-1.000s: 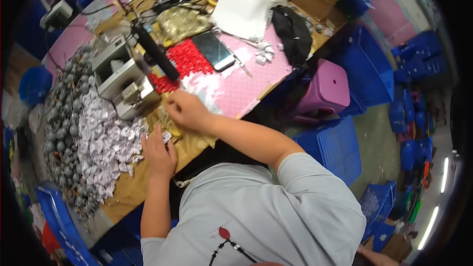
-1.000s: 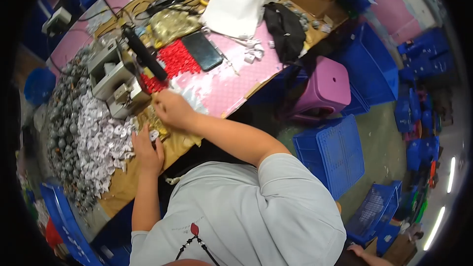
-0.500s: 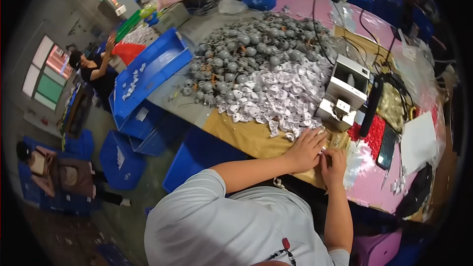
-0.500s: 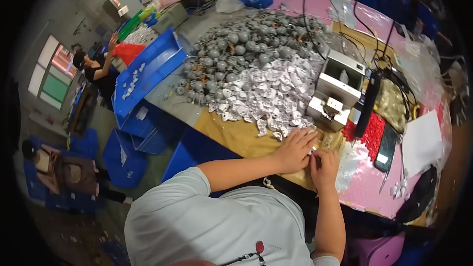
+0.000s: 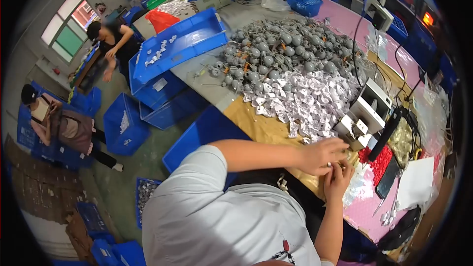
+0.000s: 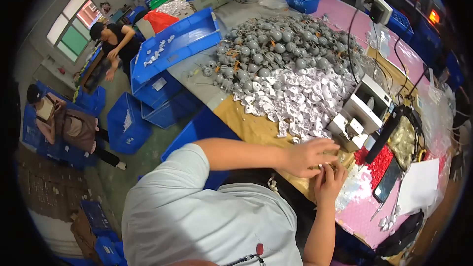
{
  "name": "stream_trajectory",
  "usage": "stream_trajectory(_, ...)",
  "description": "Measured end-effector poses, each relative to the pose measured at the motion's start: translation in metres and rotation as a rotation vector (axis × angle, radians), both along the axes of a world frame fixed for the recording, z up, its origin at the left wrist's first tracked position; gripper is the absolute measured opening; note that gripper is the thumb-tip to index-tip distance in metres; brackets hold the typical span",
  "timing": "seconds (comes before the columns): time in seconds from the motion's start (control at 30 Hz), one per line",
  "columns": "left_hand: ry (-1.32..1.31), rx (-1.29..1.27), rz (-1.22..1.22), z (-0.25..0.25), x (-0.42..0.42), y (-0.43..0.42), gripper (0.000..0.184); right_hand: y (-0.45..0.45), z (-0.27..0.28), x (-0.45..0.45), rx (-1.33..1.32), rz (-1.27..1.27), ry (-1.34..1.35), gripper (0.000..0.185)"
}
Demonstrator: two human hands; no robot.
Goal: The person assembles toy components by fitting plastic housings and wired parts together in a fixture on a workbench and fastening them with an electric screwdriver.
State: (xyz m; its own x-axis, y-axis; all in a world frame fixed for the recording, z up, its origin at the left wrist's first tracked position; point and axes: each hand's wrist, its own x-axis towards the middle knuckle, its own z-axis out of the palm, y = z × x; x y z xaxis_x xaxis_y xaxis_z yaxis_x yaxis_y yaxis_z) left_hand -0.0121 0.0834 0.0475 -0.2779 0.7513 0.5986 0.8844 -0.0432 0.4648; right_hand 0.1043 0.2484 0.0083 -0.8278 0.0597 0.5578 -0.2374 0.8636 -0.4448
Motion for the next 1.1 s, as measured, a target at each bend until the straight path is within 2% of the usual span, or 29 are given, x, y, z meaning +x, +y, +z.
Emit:
stream_trajectory(0.13,-0.326,0.376,-0.498,0.155,0.015,-0.029,0.058,-0.018,0.032,-0.008,0.037,-0.057,0.067,0.022)
stream_trajectory(0.17,-0.335,0.506,-0.658,0.180,0.020,-0.032,0.062,-0.011,0.022,-0.009,0.047,-0.091,0.043,0.022)
stream_trajectory(0.2,-0.451,0.645,-0.926,0.194,0.030,-0.025,0.078,-0.004,0.001,-0.009,0.026,-0.040,0.066,0.021)
stream_trajectory(0.27,-0.584,0.776,-1.102,0.203,0.051,-0.008,0.081,0.003,-0.011,-0.005,0.052,-0.026,0.125,0.021)
stream_trajectory(0.33,-0.629,0.808,-1.143,0.198,0.071,-0.006,0.080,0.000,0.006,-0.002,0.020,-0.025,0.098,0.021)
stream_trajectory(0.5,-0.676,0.834,-1.148,0.193,0.105,0.006,0.076,-0.002,0.007,-0.003,0.005,-0.046,0.061,0.023)
stream_trajectory(0.57,-0.691,0.840,-1.158,0.198,0.079,-0.004,0.075,0.000,0.006,-0.002,-0.001,-0.029,0.068,0.024)
stream_trajectory(0.7,-0.727,0.873,-1.201,0.198,0.092,0.018,0.072,0.001,0.005,-0.001,0.012,-0.036,0.077,0.024)
stream_trajectory(0.83,-0.792,0.925,-1.249,0.201,0.043,0.016,0.070,0.002,0.006,-0.001,0.025,-0.037,0.095,0.023)
stream_trajectory(0.9,-0.810,0.940,-1.266,0.202,0.065,0.012,0.068,0.004,0.005,-0.001,0.031,-0.050,0.081,0.024)
stream_trajectory(1.1,-0.775,0.987,-1.167,0.203,0.035,-0.005,0.064,0.003,0.005,-0.002,0.041,-0.014,0.077,0.026)
